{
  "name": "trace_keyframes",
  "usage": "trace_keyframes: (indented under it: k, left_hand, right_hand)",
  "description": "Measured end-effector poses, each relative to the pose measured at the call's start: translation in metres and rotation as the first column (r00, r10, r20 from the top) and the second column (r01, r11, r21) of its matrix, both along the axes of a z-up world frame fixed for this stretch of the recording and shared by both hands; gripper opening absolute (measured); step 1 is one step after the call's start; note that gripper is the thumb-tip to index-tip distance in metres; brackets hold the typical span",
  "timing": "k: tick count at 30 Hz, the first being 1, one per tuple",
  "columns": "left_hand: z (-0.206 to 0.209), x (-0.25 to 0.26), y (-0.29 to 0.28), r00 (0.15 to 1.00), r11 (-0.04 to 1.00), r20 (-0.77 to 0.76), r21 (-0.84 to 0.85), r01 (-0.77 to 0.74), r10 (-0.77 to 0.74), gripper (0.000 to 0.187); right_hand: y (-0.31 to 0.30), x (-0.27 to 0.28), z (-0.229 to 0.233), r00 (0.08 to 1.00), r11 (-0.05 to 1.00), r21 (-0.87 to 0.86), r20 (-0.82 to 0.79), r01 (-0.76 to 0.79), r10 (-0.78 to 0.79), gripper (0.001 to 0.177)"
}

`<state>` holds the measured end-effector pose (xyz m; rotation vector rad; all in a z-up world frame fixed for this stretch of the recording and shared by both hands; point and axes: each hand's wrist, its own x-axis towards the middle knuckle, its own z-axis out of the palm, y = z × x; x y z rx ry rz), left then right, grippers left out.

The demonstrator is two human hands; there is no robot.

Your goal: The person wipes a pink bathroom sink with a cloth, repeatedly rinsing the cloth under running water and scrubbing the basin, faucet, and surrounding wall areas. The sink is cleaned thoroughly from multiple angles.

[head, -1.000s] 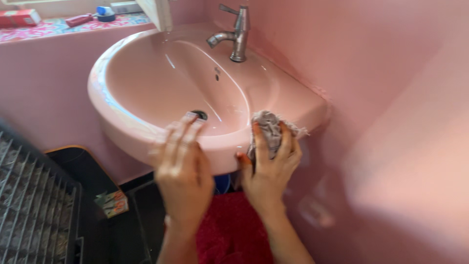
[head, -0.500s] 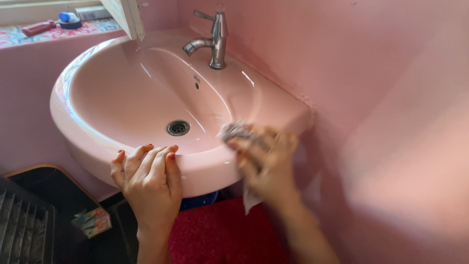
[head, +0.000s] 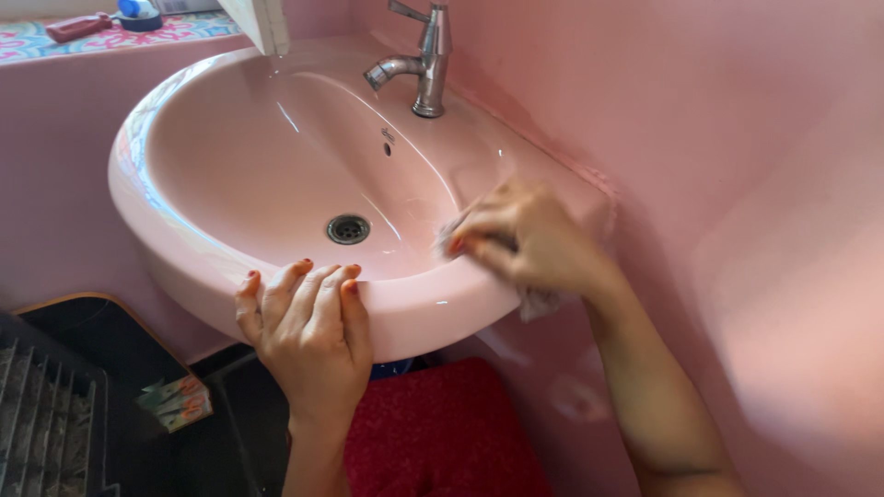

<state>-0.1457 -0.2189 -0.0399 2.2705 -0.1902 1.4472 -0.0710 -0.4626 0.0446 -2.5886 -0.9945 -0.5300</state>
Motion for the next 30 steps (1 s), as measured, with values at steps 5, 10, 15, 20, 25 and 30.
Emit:
trace_keyframes:
  k: [5, 10, 15, 20, 25, 30]
  left_hand:
    - [-0.001, 0.0, 0.002, 1.0, 1.0, 0.012, 0.009, 0.017, -0.017, 0.019]
    - [-0.001, 0.001, 0.002, 0.999, 0.999, 0.03, 0.015, 0.032, -0.032, 0.017]
    - [-0.002, 0.0, 0.002, 0.999, 0.999, 0.022, 0.022, 0.032, -0.033, 0.018]
    - [-0.004, 0.001, 0.003, 0.999, 0.999, 0.021, 0.029, 0.03, -0.03, 0.018]
    - [-0.004, 0.001, 0.002, 0.999, 0.999, 0.029, 0.018, 0.037, -0.037, 0.018]
    - [0.0, 0.002, 0.003, 0.999, 0.999, 0.038, 0.023, 0.036, -0.037, 0.018]
  right_hand:
    - [-0.004, 0.013, 0.008, 0.956, 0.959, -0.018, -0.092, -0.283, 0.28, 0.019]
    - [-0.026, 0.055, 0.01, 0.992, 0.957, -0.284, -0.09, 0.062, -0.091, 0.024]
    - [-0.038, 0.116, -0.002, 0.943, 0.868, -0.37, 0.126, 0.332, -0.307, 0.033]
    - [-0.029, 0.168, 0.001, 0.938, 0.806, -0.481, 0.145, 0.345, -0.315, 0.04]
    - [-0.002, 0.218, 0.005, 0.948, 0.777, -0.545, 0.214, 0.316, -0.235, 0.036]
    - [0.006, 0.223, 0.01, 0.945, 0.776, -0.541, 0.186, 0.326, -0.268, 0.042]
